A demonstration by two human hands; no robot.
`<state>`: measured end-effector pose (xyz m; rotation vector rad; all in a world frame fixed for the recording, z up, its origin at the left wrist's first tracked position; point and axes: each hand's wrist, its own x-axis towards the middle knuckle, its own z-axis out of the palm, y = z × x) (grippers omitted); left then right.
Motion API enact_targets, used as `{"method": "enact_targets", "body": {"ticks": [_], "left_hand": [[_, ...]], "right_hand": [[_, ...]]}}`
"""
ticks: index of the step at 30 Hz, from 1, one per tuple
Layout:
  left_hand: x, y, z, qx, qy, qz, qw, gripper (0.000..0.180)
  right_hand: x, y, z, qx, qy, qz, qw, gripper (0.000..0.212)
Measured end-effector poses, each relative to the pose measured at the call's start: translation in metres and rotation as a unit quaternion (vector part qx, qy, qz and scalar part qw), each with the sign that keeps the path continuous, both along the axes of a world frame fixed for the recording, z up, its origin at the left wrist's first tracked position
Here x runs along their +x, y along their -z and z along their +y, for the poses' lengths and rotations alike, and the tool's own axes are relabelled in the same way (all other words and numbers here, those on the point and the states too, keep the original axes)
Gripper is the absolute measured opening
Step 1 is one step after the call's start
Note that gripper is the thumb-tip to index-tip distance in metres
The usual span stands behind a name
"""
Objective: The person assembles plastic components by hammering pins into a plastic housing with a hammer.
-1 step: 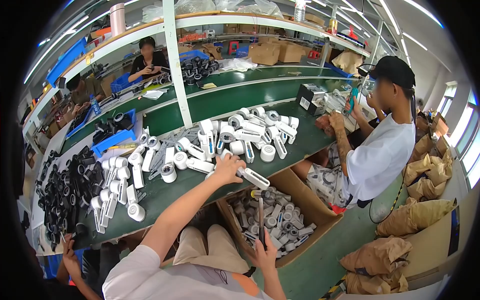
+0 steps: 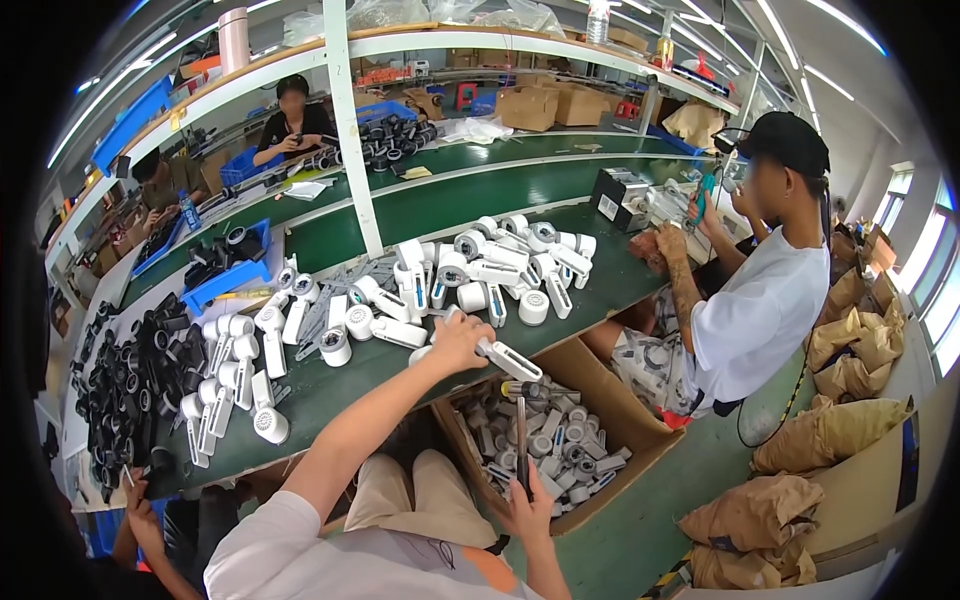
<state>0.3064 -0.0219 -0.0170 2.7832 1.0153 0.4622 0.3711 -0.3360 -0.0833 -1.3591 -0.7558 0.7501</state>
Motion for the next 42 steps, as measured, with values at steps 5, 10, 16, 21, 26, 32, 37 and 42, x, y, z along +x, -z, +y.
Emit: {"method": "enact_targets", "body": {"ticks": [5, 10, 16, 21, 26, 32, 37, 42], "left_hand": [[0.043, 0.014, -0.05, 0.095, 0.088, -0.058, 0.99, 0.036], [0.075, 0.055, -0.074, 0.265, 0.256, 0.0, 0.93, 0.028], [0.094, 0.109, -0.086, 0.279, 0.258, 0.115, 0.918, 0.03], [0.117, 0.026, -0.076, 0.203, 0.266, -0.116, 0.935, 0.035], [0.094, -0.042, 0.071, 0.074, -0.157, -0.098, 0.98, 0.083], [0.105, -0.022, 0.141, 0.04, -0.028, -0.054, 0.997, 0.084], [0.099, -0.03, 0.133, 0.046, -0.024, -0.001, 0.999, 0.086], [0.105, -0.016, 0.105, 0.127, 0.035, -0.059, 0.989, 0.054]], "right_hand": [[0.015, -0.014, 0.006, 0.017, 0.014, 0.036, 0.999, 0.047], [0.087, -0.015, 0.067, -0.037, 0.059, -0.089, 0.994, 0.023], [0.186, -0.046, 0.232, 0.034, 0.072, -0.34, 0.937, 0.024], [0.296, -0.051, 0.35, 0.046, 0.133, -0.473, 0.87, 0.032], [0.333, -0.061, 0.447, -0.162, 0.049, -0.39, 0.905, 0.077], [0.38, -0.053, 0.489, -0.123, -0.075, -0.318, 0.937, 0.052], [0.34, -0.083, 0.483, -0.207, -0.108, -0.436, 0.869, 0.056], [0.34, -0.081, 0.441, -0.151, -0.141, -0.338, 0.918, 0.046]]}}
